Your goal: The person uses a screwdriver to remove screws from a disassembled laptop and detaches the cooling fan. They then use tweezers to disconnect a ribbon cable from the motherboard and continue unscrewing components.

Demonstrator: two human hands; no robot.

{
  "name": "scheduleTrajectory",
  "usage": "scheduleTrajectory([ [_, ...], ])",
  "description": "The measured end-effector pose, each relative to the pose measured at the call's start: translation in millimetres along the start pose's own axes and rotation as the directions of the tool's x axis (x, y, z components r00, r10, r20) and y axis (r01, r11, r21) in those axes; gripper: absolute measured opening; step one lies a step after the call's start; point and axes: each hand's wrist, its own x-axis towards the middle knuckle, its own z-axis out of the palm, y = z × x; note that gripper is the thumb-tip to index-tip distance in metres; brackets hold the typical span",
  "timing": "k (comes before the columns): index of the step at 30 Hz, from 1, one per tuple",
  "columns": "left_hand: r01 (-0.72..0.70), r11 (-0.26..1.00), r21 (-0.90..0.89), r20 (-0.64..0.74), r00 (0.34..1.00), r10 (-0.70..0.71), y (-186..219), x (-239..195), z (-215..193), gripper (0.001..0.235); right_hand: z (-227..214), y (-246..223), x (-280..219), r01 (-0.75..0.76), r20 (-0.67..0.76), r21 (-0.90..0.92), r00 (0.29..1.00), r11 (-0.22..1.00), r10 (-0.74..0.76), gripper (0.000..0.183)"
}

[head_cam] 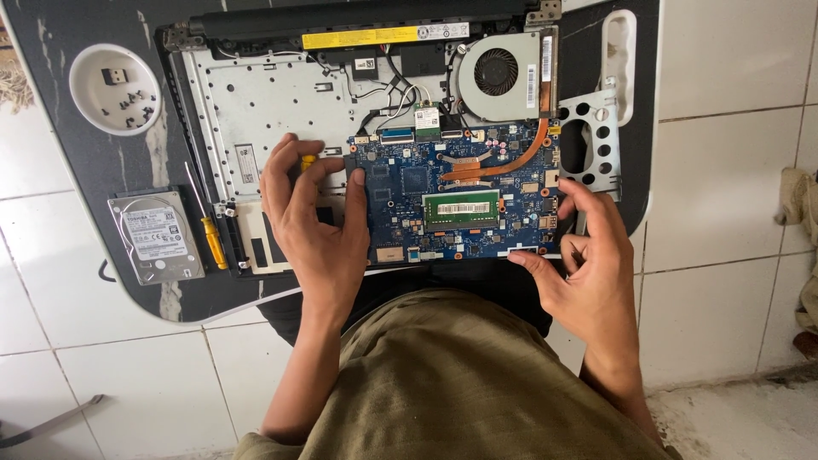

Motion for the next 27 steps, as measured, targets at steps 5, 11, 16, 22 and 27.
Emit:
scheduleTrajectory([
  [5, -0.022, 1.0, 0.018, -0.013, 1.0, 0.022, -1, -2, 3, 0.008, 2, -4, 0, -0.024, -0.002, -0.057, 1.0, 0.998, 0.024, 0.076],
  [11, -0.042, 0.999, 0.031, -0.042, 0.998, 0.043, -2, -3, 5, 0.006, 2, -4, -2, -0.003, -0.014, -0.108, 1.0, 0.994, 0.002, 0.077],
  [16, -0.026, 1.0, 0.01, -0.043, 0.999, 0.027, -3, -3, 5, 0.007, 0, 0, -1, 0.021, -0.01, -0.074, 1.0, 0.997, -0.022, 0.079],
  [22, -0.043, 0.999, -0.023, -0.023, 0.999, 0.042, -3, -2, 1, 0.008, 2, -4, 0, -0.002, 0.0, -0.092, 1.0, 0.996, 0.002, 0.074],
  [27, -0.088, 0.995, -0.051, 0.058, 0.994, 0.091, -7, 1, -10, 0.012, 1, 0, -1, 0.005, 0.025, -0.099, 1.0, 0.995, -0.003, 0.081],
])
